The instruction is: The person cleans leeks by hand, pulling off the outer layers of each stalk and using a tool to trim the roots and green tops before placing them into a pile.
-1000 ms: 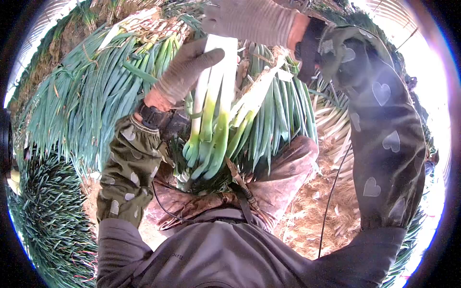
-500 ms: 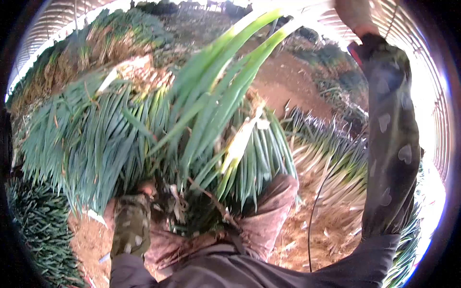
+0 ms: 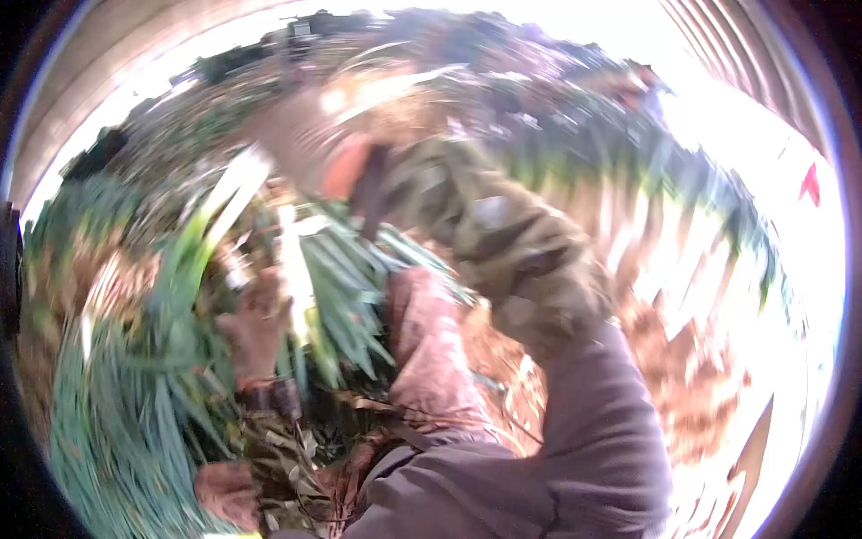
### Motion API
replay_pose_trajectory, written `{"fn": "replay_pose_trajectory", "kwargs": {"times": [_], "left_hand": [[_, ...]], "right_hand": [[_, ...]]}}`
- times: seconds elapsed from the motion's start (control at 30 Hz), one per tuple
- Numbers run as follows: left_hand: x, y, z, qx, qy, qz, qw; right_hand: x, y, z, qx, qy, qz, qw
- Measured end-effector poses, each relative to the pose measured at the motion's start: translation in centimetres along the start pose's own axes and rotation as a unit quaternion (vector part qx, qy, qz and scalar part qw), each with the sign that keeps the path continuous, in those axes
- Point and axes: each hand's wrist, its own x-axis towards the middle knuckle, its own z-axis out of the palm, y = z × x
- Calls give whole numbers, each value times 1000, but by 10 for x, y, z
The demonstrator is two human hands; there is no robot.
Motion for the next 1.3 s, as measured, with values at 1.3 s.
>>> {"fn": "replay_pose_trajectory", "kwargs": {"times": [1.3], "left_hand": [[-85, 51, -202, 599, 221, -354, 684]], "right_hand": [[-605, 180, -75, -200, -334, 727, 566]]}}
